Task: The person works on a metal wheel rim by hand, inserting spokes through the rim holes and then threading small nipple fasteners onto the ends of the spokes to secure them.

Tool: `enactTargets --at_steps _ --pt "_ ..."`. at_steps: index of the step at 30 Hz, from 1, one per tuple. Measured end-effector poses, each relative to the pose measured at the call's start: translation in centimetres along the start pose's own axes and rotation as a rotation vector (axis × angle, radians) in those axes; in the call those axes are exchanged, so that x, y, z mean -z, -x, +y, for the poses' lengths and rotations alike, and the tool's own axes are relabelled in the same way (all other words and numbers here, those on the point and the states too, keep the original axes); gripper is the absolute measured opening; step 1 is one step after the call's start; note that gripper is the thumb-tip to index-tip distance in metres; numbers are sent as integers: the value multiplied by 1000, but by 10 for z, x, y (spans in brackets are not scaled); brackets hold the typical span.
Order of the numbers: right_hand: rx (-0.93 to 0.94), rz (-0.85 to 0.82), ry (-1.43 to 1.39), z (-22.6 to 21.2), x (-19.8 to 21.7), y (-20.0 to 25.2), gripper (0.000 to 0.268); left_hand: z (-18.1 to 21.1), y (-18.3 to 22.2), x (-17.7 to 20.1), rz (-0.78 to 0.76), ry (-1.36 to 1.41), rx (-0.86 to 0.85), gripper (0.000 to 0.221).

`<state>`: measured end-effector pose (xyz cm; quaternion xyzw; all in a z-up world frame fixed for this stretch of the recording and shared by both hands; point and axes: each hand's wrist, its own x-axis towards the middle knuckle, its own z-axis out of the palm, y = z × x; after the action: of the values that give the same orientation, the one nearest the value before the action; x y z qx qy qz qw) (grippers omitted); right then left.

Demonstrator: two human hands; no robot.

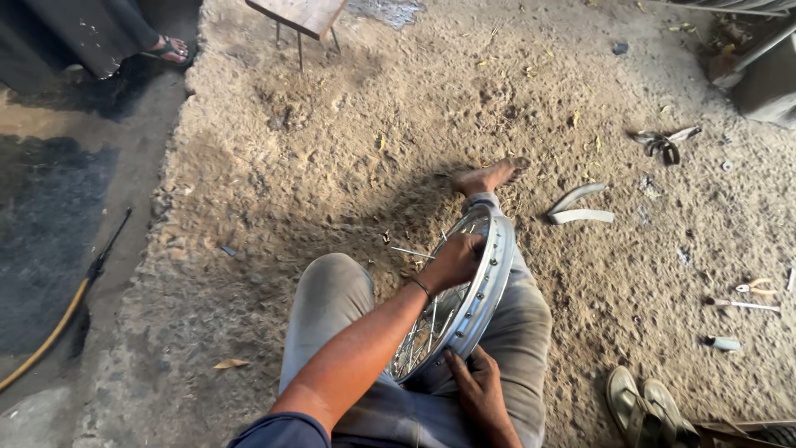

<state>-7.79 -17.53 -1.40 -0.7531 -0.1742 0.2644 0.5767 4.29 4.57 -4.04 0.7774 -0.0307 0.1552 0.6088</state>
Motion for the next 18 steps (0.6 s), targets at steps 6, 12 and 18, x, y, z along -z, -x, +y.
enactTargets --at_steps 6,12,18 --pt "-25 -2 -29 1 6 1 22 -18 -7 -14 -27 -78 -148 36" --pt "49 6 -33 -1 7 -1 21 -15 -8 -11 -154 81 16 26" --pt "7 -2 16 1 2 -2 20 -3 -7 8 36 -144 -58 20"
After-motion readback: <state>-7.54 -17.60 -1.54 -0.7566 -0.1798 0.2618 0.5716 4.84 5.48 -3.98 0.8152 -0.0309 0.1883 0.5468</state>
